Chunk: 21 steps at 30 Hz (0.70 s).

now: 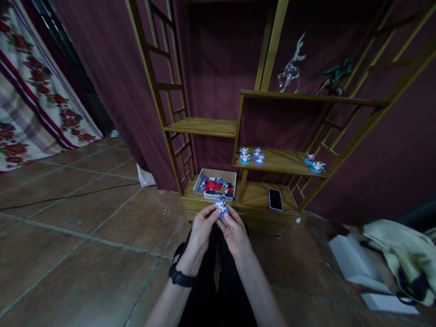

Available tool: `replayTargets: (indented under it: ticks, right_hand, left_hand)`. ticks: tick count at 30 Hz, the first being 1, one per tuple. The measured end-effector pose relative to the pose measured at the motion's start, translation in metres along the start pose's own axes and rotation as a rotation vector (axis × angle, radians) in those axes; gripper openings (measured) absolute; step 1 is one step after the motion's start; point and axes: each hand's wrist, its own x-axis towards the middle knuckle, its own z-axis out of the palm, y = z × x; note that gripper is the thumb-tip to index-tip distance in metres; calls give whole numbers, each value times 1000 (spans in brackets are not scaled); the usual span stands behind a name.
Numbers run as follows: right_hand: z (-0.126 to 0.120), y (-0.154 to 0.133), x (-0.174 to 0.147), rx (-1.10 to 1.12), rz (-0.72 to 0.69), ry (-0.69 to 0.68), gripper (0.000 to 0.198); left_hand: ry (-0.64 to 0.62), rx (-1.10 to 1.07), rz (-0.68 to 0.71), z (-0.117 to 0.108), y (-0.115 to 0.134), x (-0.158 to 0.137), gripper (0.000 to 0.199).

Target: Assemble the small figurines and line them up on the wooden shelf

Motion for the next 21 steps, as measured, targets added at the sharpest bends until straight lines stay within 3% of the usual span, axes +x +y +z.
replayTargets:
  ticks: [5, 21]
  right_hand:
    - [-4, -1, 5, 1, -15, 34, 29]
    - [-6, 2, 7, -86, -70, 85, 35]
  left_hand:
    - [-4, -37, -15, 2, -3, -3, 44]
    - [79, 161, 56, 5, -7, 2, 39]
